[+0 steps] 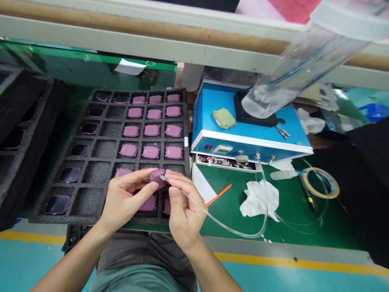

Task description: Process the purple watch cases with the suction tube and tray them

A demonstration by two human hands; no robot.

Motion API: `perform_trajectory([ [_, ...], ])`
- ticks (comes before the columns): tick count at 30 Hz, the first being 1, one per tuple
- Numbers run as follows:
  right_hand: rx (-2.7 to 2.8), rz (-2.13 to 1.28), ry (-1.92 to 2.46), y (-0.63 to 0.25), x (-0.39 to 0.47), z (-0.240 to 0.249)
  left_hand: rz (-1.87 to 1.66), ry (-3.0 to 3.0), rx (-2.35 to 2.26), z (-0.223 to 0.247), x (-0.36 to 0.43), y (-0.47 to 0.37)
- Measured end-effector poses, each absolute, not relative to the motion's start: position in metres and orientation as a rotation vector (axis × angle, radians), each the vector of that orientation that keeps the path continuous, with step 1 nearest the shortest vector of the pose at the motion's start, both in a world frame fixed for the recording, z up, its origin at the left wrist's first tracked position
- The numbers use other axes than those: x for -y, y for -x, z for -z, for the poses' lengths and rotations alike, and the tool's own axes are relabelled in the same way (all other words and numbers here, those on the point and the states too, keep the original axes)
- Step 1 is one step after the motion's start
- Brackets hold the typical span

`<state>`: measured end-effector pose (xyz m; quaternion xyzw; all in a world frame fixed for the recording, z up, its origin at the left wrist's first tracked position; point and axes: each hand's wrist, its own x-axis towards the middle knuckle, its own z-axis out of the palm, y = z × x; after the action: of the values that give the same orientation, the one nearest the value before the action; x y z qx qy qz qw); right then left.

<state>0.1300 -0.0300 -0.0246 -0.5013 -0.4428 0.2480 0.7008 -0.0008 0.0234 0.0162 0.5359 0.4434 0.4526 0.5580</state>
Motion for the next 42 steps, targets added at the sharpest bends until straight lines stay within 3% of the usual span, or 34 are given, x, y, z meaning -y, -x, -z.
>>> perform_trajectory([
  [42, 1.022, -0.534, 1.088, -0.13, 0.023, 0.014, -1.067, -1.412, -1.145, -0.014, -0.025, 0.005],
])
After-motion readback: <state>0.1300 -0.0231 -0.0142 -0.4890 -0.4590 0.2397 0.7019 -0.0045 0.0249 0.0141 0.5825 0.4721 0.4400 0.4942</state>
